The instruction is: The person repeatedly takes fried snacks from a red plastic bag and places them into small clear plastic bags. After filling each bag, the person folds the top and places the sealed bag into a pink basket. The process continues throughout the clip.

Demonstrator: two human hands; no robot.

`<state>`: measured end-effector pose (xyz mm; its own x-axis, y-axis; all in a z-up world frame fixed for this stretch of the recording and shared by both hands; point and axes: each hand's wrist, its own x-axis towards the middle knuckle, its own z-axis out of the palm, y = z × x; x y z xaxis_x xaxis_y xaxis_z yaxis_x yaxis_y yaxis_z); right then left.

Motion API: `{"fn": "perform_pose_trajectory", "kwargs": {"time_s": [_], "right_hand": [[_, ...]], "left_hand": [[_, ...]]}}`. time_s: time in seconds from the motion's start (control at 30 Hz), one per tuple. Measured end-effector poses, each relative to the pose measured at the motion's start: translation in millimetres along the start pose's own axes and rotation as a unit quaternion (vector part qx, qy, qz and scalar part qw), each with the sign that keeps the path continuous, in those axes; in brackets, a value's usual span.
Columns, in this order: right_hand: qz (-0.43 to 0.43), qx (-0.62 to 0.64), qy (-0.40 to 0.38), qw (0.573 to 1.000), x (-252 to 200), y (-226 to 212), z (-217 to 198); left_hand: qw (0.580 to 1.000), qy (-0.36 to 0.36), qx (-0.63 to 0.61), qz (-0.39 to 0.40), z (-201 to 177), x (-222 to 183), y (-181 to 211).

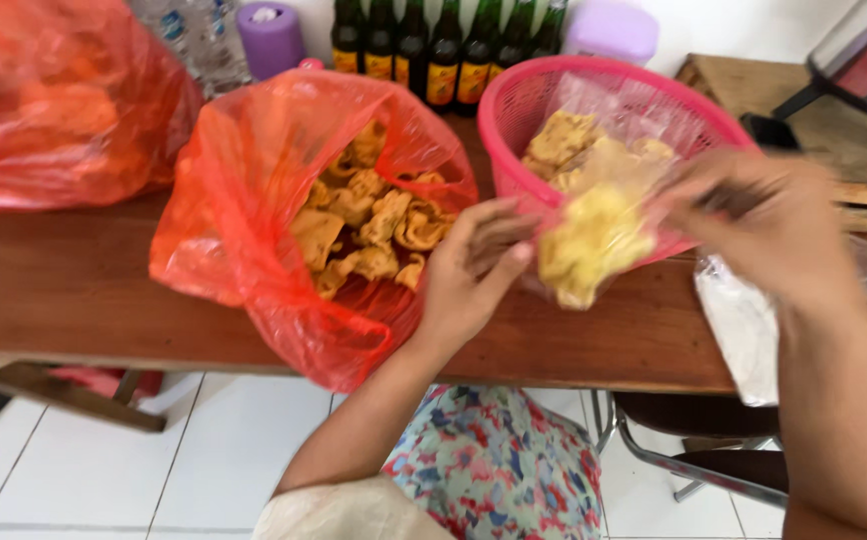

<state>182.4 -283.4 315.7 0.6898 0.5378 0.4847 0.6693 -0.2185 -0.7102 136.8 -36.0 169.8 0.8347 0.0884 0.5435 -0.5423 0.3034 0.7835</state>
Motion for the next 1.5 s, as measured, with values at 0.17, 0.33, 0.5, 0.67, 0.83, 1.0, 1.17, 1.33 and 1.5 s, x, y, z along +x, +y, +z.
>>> {"fn": "perform_pose_trajectory", "kwargs": {"time_s": [0.17,0.33,0.5,0.67,0.83,1.0,1.17,1.33,1.5], "right_hand": [[-0.067,-0.097,0.175,0.977,44,17,-63],[-0.015,-0.182,0.153,0.971,95,109,-83],[0.022,-0.216,0.135,0.967,147,224,-57],[0.106,-0.236,0.098,0.961,198,308,-12],[0.081,-0.337,0.021,0.938,205,337,7],[0.081,-0.211,-0.091,0.97,190,308,-12],[-0.018,-0.22,0.012,0.975,131,235,-79],[0.274,-0.401,0.162,0.859,3,195,-138],[0.197,-0.325,0.05,0.923,-98,271,-159]], "left_hand": [[0.996,0.018,0.076,-0.033,-14,-34,-45],[0.988,0.025,0.089,-0.121,-28,-64,-100],[0.981,0.048,0.063,-0.176,-42,-68,-129],[0.975,0.019,0.084,-0.206,-45,-73,-127],[0.979,0.019,0.054,-0.194,-46,-71,-124],[0.977,0.016,0.059,-0.204,-47,-74,-128],[0.976,0.02,0.026,-0.215,-51,-78,-132],[0.973,0.005,0.031,-0.231,-54,-78,-132],[0.971,-0.01,0.065,-0.232,-55,-80,-132]]}}
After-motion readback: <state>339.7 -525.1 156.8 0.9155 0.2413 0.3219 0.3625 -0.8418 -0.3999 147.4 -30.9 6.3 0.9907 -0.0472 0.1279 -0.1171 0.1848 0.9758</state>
